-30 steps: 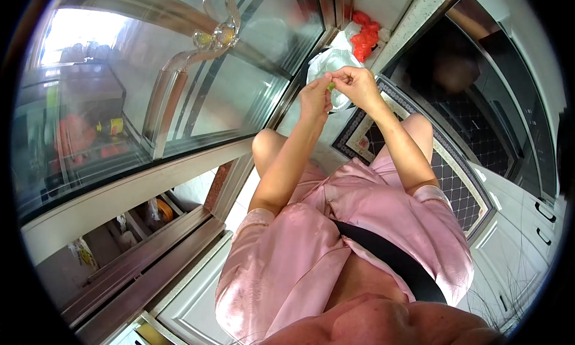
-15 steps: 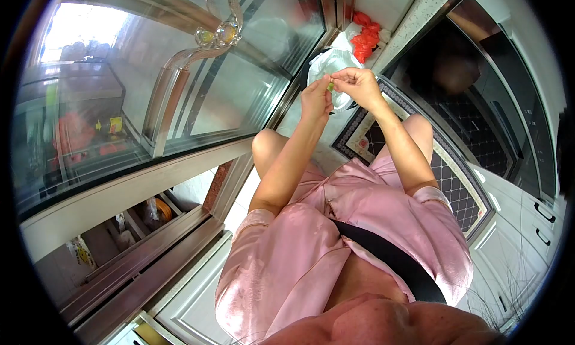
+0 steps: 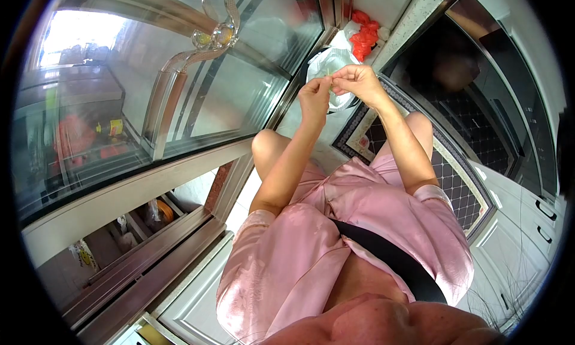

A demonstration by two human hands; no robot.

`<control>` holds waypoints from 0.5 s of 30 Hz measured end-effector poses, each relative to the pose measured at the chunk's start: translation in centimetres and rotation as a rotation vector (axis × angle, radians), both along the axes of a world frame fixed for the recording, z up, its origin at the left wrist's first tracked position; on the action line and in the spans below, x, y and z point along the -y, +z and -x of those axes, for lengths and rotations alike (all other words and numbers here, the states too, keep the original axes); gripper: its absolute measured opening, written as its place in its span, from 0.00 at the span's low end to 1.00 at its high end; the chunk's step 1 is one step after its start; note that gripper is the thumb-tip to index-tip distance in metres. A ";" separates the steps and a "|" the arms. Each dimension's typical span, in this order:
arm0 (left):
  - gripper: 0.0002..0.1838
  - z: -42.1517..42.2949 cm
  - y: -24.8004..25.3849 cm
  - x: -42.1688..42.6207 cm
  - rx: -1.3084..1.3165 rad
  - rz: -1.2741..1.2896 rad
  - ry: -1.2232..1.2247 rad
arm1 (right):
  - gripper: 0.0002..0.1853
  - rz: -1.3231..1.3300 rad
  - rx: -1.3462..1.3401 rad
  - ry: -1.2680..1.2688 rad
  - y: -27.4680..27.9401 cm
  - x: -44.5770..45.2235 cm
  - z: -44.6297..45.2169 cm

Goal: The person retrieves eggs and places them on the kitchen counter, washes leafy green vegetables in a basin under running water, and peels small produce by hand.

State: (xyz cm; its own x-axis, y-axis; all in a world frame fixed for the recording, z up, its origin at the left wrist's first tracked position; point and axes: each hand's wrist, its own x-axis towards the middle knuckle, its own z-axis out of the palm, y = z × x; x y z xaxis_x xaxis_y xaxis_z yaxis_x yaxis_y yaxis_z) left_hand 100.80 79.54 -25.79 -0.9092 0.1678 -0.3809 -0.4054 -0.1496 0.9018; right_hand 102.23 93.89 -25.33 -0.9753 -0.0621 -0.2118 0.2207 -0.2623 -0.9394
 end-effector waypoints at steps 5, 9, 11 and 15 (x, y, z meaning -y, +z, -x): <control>0.08 -0.4 0.1 -0.2 -0.221 0.043 -0.006 | 0.06 0.145 0.031 0.027 -0.2 -0.3 -0.1; 0.08 -0.3 -1.0 0.0 -0.236 0.043 -0.016 | 0.06 0.118 0.032 -0.002 -0.7 0.0 -0.2; 0.08 -0.4 -0.8 0.1 -0.146 0.081 -0.100 | 0.06 0.062 -0.005 -0.097 -1.0 0.5 -0.1; 0.11 -0.5 0.3 -0.1 -0.245 0.173 -0.112 | 0.06 0.009 -0.033 -0.108 -0.5 0.6 -0.1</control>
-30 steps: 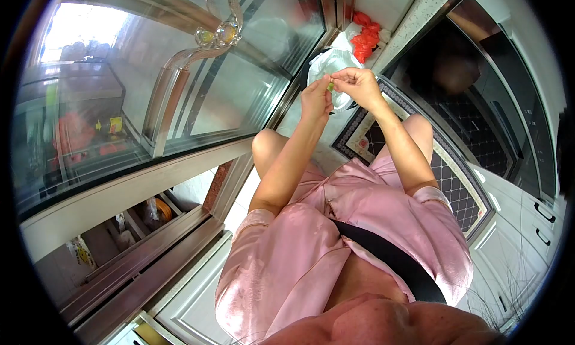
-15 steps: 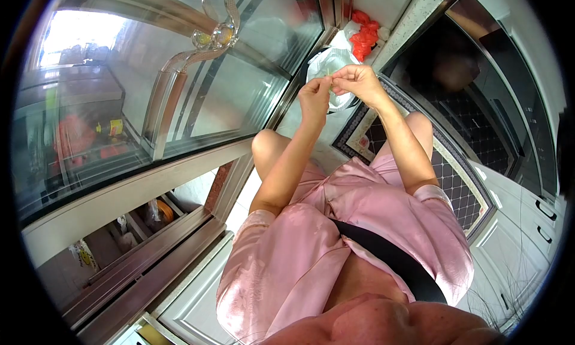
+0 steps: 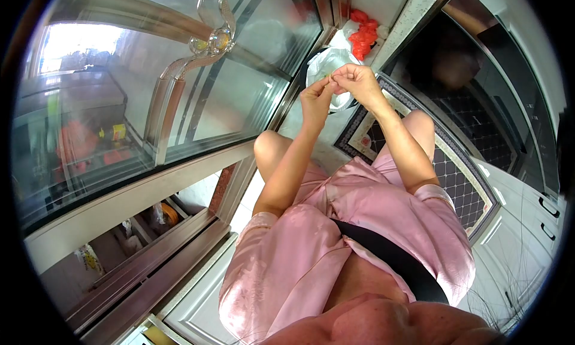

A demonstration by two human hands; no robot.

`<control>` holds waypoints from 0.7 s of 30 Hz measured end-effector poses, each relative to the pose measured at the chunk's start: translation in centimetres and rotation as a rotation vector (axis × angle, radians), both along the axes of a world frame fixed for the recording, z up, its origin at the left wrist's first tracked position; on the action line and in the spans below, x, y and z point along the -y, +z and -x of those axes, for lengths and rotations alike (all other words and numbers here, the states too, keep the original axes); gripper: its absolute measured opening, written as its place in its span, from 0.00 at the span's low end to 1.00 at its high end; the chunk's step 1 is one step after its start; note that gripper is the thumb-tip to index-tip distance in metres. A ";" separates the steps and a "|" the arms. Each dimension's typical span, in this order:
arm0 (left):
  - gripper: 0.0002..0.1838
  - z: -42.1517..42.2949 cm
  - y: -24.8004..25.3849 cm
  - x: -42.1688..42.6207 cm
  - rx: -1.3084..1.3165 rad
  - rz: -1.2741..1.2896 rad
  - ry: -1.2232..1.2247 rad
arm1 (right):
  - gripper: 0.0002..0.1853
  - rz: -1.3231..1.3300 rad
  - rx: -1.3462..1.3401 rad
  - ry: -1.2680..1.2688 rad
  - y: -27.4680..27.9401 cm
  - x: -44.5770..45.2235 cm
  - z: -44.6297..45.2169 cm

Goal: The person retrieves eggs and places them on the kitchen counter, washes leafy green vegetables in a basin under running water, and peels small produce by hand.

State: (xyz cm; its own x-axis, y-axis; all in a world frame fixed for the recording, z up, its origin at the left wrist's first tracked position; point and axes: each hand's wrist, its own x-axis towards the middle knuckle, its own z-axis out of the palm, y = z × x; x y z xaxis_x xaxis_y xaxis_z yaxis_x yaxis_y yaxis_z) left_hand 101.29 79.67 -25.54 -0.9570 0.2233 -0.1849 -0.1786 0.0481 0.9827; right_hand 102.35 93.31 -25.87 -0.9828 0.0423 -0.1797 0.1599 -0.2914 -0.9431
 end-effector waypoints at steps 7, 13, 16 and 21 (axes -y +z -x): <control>0.12 1.1 -1.0 1.1 -0.135 0.078 -0.180 | 0.06 -0.046 0.054 0.075 0.5 -0.8 0.1; 0.13 1.9 -0.6 1.7 0.082 -0.038 -0.306 | 0.04 -0.174 -0.015 0.095 0.0 -0.9 0.5; 0.12 2.0 -0.6 1.9 0.213 -0.146 -0.345 | 0.04 -0.396 -0.090 0.094 0.5 -0.6 0.5; 0.12 2.2 -1.0 2.3 0.216 -0.109 -0.381 | 0.03 -0.718 -0.222 0.118 1.4 -0.4 0.9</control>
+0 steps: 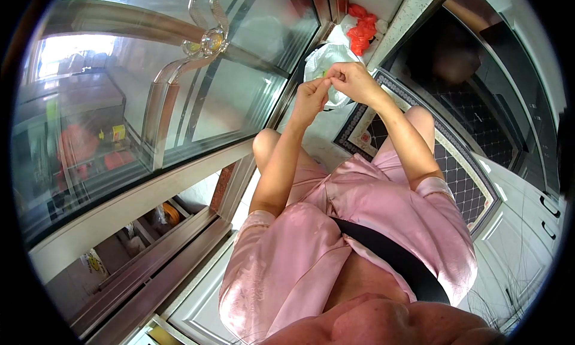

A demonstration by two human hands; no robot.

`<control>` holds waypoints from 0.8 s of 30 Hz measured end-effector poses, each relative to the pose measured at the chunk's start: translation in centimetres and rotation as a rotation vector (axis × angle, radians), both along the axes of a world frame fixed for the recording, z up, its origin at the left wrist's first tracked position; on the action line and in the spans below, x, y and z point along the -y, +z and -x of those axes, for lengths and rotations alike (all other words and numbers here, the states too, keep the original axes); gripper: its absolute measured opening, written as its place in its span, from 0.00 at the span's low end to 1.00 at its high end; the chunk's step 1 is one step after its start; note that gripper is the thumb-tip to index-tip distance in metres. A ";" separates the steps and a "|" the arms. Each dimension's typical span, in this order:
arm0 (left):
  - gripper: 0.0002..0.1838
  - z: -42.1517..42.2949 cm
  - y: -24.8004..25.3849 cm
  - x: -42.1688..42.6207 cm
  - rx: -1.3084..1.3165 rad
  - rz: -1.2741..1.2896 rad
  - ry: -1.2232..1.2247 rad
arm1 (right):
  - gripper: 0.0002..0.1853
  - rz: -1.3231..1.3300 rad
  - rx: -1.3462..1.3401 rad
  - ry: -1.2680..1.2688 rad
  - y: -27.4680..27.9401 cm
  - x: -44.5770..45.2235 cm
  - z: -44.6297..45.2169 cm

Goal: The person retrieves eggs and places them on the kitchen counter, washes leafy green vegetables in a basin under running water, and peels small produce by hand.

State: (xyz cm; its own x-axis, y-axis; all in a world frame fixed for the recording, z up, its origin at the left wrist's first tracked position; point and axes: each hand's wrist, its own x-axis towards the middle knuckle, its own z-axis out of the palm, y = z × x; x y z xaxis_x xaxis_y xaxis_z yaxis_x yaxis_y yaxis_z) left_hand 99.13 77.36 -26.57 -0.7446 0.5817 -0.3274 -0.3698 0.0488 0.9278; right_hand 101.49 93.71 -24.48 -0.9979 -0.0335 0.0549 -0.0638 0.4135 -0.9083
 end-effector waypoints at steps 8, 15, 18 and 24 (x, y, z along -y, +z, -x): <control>0.12 0.2 0.2 -0.3 0.441 -0.257 0.265 | 0.03 0.385 0.103 -0.106 -2.2 0.4 0.6; 0.12 0.0 -0.5 -0.3 0.409 -0.230 0.287 | 0.05 0.288 0.086 -0.106 -1.3 1.6 -0.1; 0.13 -0.3 -0.2 -0.5 0.321 -0.210 0.301 | 0.05 0.366 0.141 -0.089 -2.2 1.4 0.2; 0.12 -0.8 -0.3 -1.0 0.245 -0.225 0.328 | 0.05 0.643 0.228 -0.055 -2.4 1.1 0.1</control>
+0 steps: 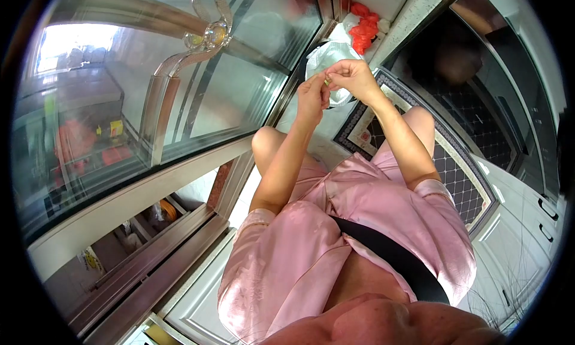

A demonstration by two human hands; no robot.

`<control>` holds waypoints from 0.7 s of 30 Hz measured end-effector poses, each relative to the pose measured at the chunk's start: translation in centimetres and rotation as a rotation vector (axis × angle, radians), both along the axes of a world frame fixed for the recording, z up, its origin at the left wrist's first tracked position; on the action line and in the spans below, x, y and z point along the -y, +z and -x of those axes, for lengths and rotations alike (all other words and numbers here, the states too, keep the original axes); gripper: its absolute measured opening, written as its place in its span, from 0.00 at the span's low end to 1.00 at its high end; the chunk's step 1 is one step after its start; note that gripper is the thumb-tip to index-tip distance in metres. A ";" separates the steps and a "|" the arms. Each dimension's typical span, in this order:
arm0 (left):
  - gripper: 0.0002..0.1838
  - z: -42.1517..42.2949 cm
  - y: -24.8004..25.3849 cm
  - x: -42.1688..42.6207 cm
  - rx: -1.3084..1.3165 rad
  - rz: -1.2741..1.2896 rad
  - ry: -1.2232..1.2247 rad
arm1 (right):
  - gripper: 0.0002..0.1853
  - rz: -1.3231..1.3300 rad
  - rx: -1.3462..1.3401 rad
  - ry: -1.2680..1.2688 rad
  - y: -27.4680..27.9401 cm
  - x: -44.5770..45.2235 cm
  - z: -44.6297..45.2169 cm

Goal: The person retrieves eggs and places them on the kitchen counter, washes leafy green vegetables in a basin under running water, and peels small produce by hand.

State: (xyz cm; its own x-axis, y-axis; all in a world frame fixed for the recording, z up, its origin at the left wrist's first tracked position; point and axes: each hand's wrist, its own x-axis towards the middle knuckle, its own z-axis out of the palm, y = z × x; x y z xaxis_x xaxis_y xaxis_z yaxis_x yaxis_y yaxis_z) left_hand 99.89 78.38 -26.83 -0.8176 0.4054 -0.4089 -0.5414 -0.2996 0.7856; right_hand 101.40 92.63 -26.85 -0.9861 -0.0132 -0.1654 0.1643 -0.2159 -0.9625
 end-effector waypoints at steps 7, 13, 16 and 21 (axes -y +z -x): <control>0.13 -0.2 -0.2 -0.1 -0.061 0.010 0.025 | 0.06 0.113 0.006 -0.049 -0.9 0.6 -0.3; 0.16 0.0 -0.3 0.3 -0.193 0.066 0.000 | 0.05 0.061 0.023 -0.029 0.2 0.5 -0.3; 0.16 0.0 -0.2 0.1 -0.288 0.170 -0.013 | 0.05 -0.034 0.020 -0.012 0.2 0.4 -0.3; 0.14 0.0 -0.1 -0.1 -0.341 0.204 0.012 | 0.04 -0.152 -0.050 -0.053 0.0 1.1 -0.4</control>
State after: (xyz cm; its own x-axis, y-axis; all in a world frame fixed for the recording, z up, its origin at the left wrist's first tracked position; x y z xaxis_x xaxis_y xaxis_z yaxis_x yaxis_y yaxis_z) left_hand 99.89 78.45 -26.90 -0.9247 0.3332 -0.1841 -0.2363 -0.1234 0.9638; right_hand 101.81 91.55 -26.81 -0.9919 0.0605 -0.1119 0.1074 -0.0737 -0.9915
